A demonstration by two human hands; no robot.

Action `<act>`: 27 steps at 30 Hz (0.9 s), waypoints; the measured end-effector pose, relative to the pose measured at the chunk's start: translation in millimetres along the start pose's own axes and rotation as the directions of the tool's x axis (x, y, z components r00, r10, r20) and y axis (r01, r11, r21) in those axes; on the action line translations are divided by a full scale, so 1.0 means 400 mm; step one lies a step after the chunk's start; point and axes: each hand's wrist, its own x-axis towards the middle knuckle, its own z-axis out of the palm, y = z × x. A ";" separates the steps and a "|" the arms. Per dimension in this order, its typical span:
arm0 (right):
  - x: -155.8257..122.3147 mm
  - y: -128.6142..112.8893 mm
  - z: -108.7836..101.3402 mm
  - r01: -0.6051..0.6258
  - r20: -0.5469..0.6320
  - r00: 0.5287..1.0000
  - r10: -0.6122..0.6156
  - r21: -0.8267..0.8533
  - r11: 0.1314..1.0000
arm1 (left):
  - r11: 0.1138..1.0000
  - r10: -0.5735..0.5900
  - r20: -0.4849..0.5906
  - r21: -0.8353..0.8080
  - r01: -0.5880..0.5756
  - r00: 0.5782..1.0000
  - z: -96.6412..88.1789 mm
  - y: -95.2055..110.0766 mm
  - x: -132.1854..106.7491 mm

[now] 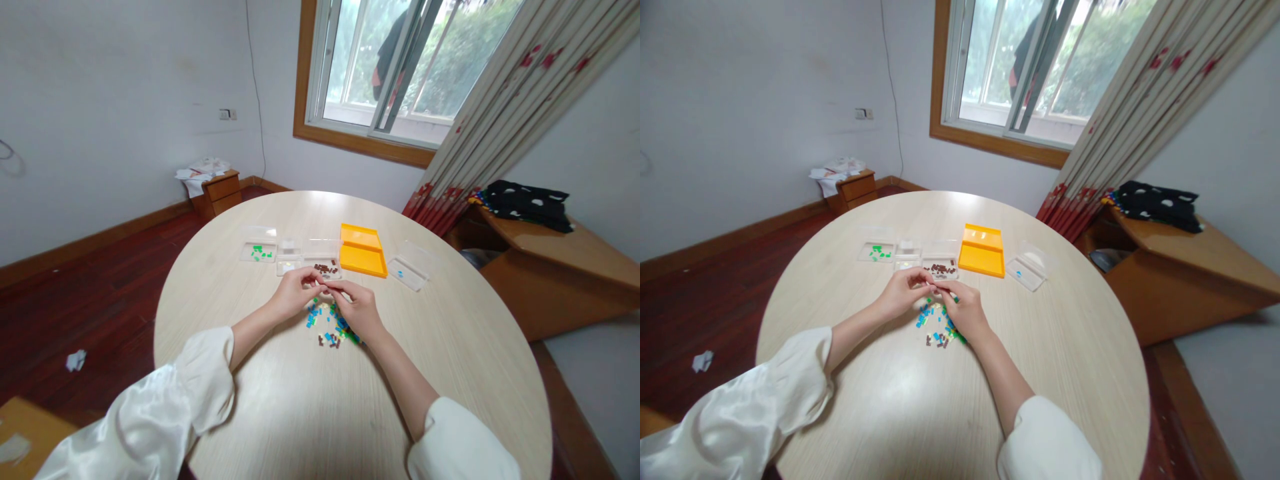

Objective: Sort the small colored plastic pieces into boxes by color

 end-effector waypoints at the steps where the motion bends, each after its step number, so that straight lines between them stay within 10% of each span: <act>1: 0.000 -0.001 0.002 -0.020 -0.011 1.000 0.020 0.012 1.000 | 1.000 0.011 -0.002 0.029 -0.011 1.000 0.000 0.002 -0.001; 10: 0.004 -0.009 0.015 -0.180 -0.059 0.980 0.191 0.155 0.971 | 0.977 0.100 0.014 0.185 -0.101 0.995 0.001 0.023 -0.008; 27: 0.003 -0.002 0.014 -0.147 -0.072 0.985 0.157 0.120 0.982 | 0.986 -0.090 -0.043 -0.144 0.083 0.995 0.009 -0.008 0.005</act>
